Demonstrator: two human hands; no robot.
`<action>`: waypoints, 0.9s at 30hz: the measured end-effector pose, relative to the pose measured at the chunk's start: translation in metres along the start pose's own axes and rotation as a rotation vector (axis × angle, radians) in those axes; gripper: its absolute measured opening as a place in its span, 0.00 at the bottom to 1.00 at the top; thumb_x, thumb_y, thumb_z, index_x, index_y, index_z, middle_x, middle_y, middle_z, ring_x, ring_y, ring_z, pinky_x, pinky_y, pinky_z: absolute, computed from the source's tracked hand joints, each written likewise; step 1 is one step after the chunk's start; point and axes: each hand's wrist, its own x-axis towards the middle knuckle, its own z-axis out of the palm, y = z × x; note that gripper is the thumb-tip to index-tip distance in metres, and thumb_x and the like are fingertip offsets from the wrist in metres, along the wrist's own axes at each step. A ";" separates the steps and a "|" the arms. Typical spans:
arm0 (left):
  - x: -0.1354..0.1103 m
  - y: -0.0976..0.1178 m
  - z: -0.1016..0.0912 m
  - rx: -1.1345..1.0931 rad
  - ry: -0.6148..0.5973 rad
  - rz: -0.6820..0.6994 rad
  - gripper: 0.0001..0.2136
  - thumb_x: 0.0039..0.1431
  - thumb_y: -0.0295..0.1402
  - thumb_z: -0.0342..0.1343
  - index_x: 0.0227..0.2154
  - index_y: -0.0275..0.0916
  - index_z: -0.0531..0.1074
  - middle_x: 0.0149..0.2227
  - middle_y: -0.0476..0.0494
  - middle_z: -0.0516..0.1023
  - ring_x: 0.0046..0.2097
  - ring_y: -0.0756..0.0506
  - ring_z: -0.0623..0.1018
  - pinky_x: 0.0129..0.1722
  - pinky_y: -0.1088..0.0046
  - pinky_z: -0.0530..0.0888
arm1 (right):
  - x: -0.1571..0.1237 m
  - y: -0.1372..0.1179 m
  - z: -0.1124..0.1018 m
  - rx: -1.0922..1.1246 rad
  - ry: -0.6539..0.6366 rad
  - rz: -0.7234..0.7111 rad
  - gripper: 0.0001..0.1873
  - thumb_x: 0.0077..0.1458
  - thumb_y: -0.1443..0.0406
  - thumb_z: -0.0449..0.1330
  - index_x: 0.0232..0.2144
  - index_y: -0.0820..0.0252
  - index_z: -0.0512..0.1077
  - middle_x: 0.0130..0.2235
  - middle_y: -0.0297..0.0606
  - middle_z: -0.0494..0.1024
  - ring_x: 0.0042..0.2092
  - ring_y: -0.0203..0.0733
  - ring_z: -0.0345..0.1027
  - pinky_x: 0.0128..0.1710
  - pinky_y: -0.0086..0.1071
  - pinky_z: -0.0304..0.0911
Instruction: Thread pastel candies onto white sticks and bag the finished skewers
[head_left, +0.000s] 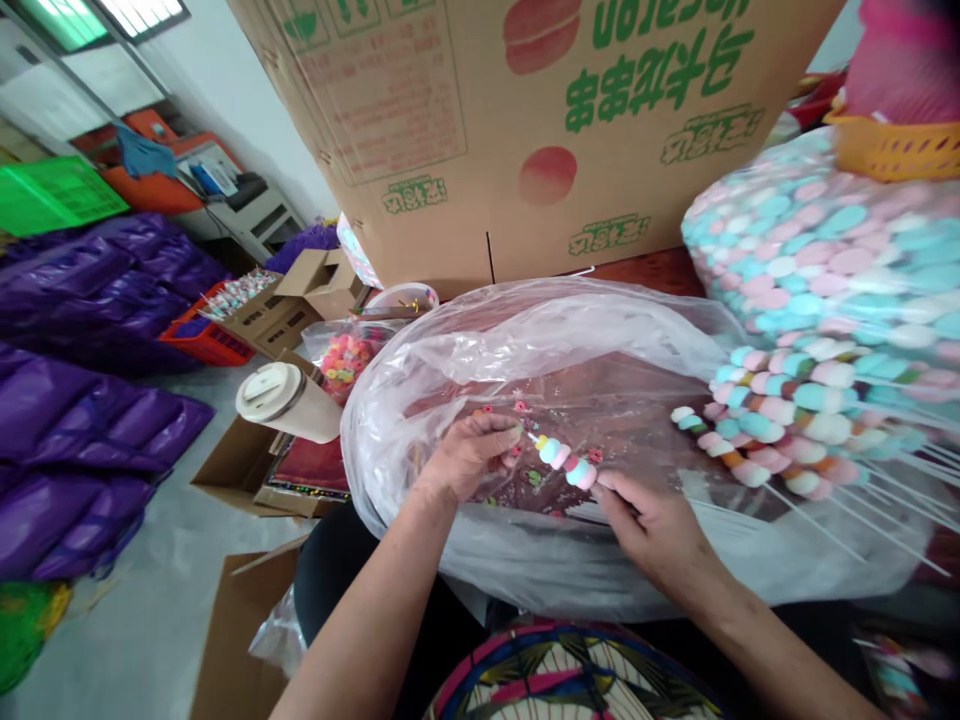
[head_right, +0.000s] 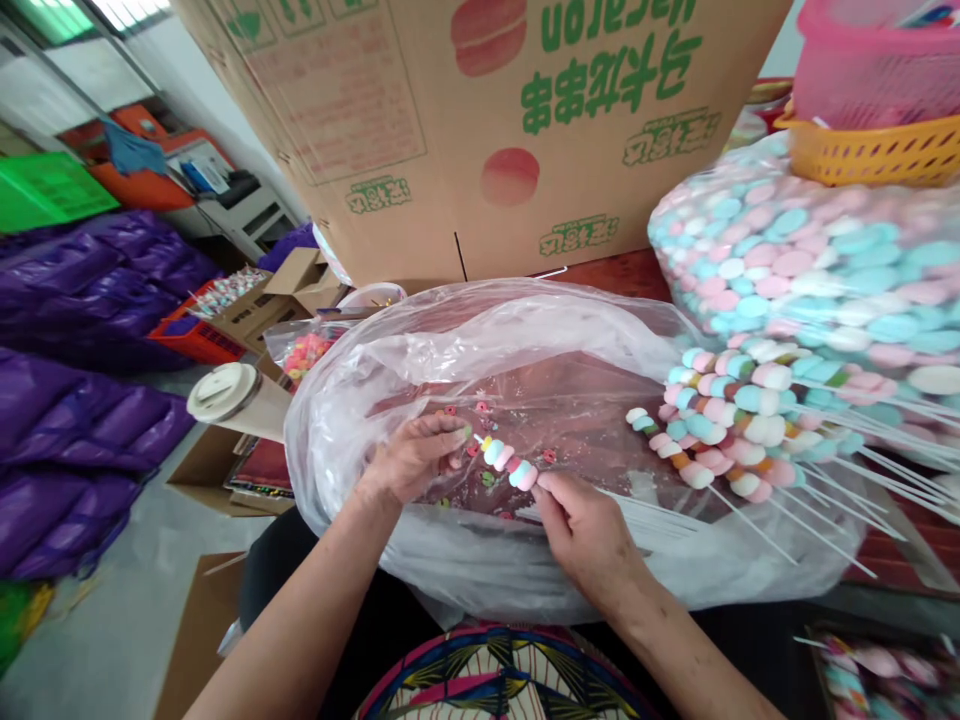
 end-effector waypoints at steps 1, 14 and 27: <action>-0.005 -0.003 0.001 -0.155 -0.023 -0.031 0.16 0.41 0.38 0.67 0.33 0.34 0.74 0.21 0.50 0.71 0.21 0.54 0.69 0.20 0.80 0.65 | 0.001 -0.002 0.002 -0.020 -0.007 -0.032 0.12 0.59 0.64 0.50 0.30 0.60 0.72 0.26 0.34 0.74 0.27 0.34 0.67 0.28 0.25 0.59; -0.016 -0.017 0.022 -0.258 0.059 -0.076 0.15 0.34 0.33 0.71 0.25 0.33 0.73 0.17 0.52 0.70 0.18 0.55 0.67 0.17 0.80 0.61 | 0.001 -0.016 0.007 -0.069 -0.022 -0.125 0.13 0.59 0.68 0.48 0.23 0.59 0.65 0.22 0.32 0.69 0.23 0.33 0.62 0.25 0.26 0.55; -0.016 -0.021 0.083 -0.866 0.048 0.081 0.14 0.52 0.42 0.61 0.27 0.38 0.65 0.25 0.51 0.70 0.26 0.51 0.72 0.29 0.73 0.71 | -0.009 -0.016 0.016 -0.027 -0.066 -0.003 0.14 0.60 0.65 0.45 0.27 0.59 0.67 0.21 0.35 0.72 0.22 0.37 0.65 0.24 0.28 0.57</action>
